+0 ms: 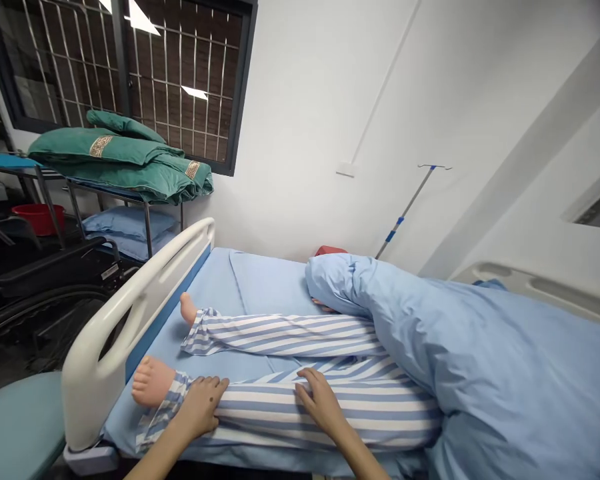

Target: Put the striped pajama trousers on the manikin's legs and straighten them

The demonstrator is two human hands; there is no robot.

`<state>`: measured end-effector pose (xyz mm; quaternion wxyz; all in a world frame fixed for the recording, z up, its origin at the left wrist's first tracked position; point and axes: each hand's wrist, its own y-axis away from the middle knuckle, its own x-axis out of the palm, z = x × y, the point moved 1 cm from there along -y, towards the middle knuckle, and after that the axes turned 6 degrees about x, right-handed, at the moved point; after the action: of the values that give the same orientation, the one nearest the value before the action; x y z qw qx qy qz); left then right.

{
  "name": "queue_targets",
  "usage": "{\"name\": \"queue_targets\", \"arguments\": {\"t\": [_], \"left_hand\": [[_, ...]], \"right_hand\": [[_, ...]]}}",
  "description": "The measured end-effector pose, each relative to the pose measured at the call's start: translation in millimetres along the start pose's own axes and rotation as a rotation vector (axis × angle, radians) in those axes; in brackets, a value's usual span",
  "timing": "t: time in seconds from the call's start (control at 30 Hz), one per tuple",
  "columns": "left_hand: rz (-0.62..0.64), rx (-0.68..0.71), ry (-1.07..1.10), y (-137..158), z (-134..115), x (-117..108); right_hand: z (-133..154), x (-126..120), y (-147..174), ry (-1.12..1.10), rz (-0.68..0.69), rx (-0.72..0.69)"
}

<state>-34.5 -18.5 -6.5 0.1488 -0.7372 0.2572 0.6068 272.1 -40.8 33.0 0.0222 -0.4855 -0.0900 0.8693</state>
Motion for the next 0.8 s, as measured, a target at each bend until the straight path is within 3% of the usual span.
{"name": "queue_targets", "arguments": {"t": [0.17,0.37,0.57,0.73,0.8], "left_hand": [[0.028,-0.026,-0.084,-3,-4,-2],[-0.012,-0.01,-0.216,-9,-16,-5],[0.057,-0.022,-0.179,-15,-18,0],[0.067,-0.062,-0.186,-12,-22,-5],[0.085,-0.09,-0.197,-9,-27,-11]], "right_hand": [[9,4,44,-0.019,-0.189,-0.002],[1,29,102,-0.213,-0.189,0.188],[-14,64,140,-0.573,-0.098,0.514],[-13,91,137,-0.99,0.053,0.846],[-10,95,134,-1.12,0.112,0.912]]}}
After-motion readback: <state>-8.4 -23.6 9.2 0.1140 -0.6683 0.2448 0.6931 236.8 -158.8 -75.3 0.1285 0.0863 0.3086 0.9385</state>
